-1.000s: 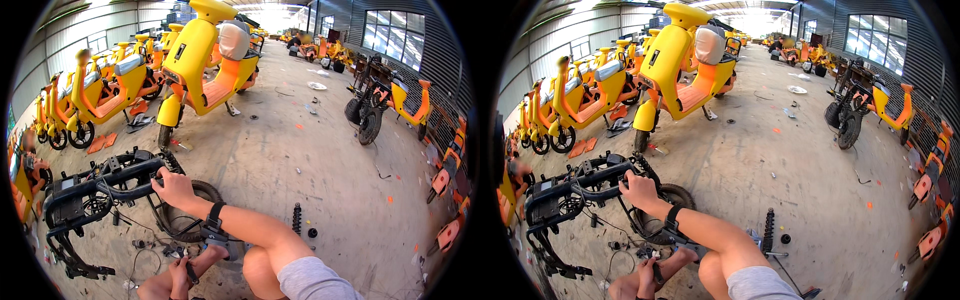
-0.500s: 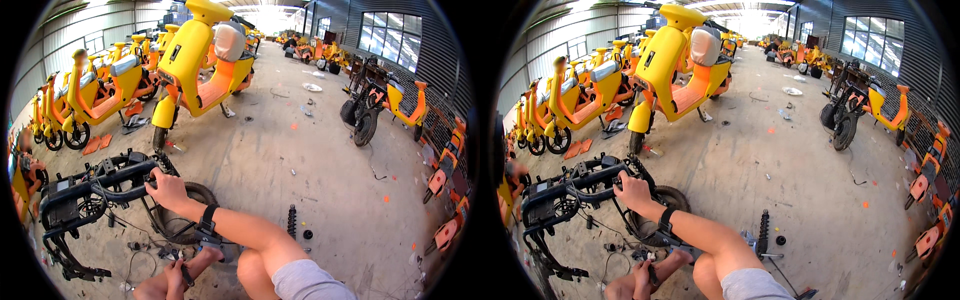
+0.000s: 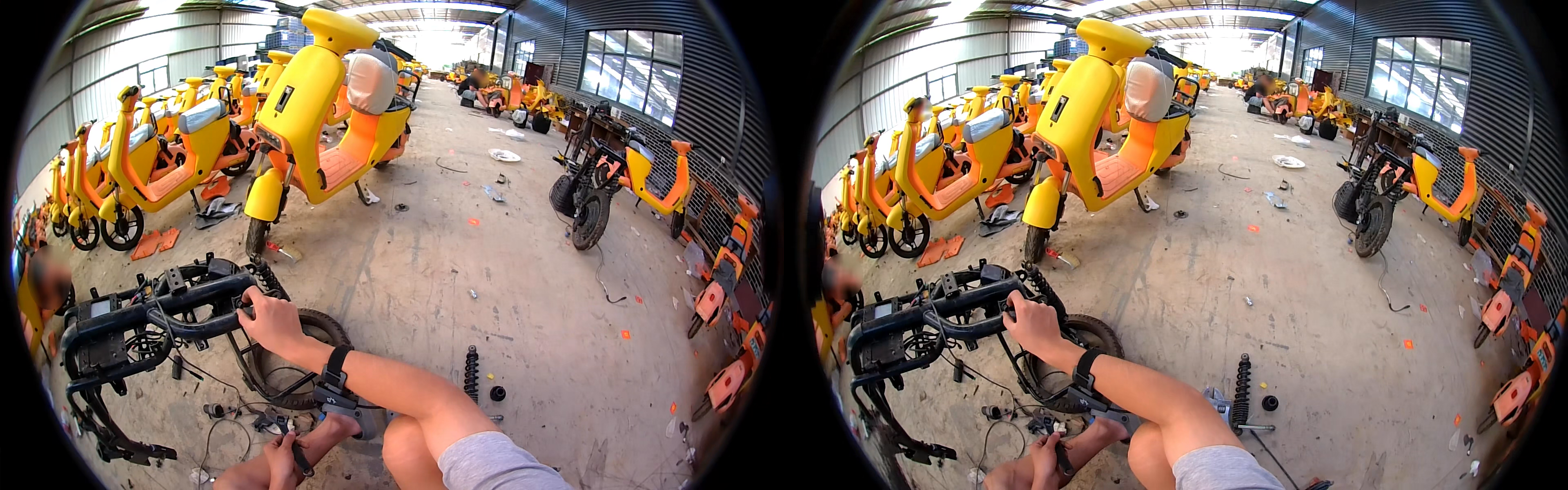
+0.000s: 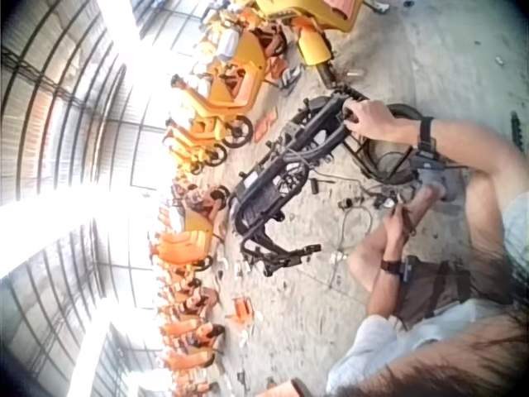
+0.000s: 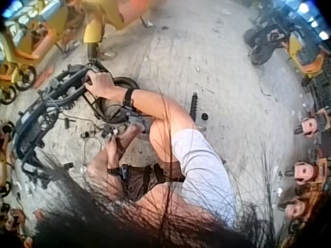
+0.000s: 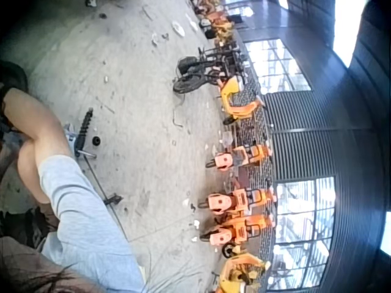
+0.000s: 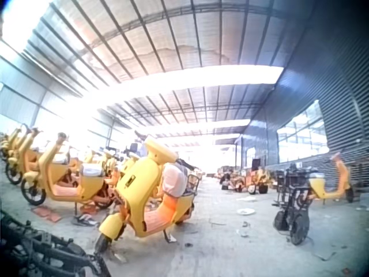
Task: The person is assembling a yellow electric scooter. They use a wrench to tighten bolts on the scooter frame, focusing on the front wheel area. The person is sitting on the floor in a workshop with multiple scooters in the background.
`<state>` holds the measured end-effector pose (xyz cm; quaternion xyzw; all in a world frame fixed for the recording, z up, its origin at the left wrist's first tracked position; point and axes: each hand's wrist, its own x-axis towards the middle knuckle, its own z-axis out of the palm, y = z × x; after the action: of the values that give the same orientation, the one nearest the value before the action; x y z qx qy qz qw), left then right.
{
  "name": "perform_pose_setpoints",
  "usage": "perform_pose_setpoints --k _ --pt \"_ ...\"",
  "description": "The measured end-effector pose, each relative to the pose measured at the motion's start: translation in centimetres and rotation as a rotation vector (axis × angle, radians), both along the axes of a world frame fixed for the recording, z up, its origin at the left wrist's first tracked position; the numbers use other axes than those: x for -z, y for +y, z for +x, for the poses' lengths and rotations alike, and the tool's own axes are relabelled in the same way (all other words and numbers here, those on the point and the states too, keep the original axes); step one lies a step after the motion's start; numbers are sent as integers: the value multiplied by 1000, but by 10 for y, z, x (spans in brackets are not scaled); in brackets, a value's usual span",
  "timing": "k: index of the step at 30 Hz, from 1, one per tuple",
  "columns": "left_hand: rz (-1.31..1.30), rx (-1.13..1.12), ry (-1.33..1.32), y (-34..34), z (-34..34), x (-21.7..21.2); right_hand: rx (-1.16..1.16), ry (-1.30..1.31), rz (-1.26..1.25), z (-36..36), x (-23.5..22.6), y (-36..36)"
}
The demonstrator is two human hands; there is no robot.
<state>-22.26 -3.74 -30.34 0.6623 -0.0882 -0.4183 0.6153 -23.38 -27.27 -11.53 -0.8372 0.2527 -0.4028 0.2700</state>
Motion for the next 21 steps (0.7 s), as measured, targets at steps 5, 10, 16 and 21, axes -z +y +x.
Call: perform_pose_setpoints --k 5,10,16,21 --pt "-17 -7 -26 0 2 9 35 23 0 2 -2 2" --pt "-15 -16 -34 1 4 14 44 -16 -28 5 1 -1" --pt "-5 -15 -36 -1 1 7 25 -53 -58 6 6 -4" --pt "29 -7 -66 1 3 8 -13 -98 -74 3 5 -3"
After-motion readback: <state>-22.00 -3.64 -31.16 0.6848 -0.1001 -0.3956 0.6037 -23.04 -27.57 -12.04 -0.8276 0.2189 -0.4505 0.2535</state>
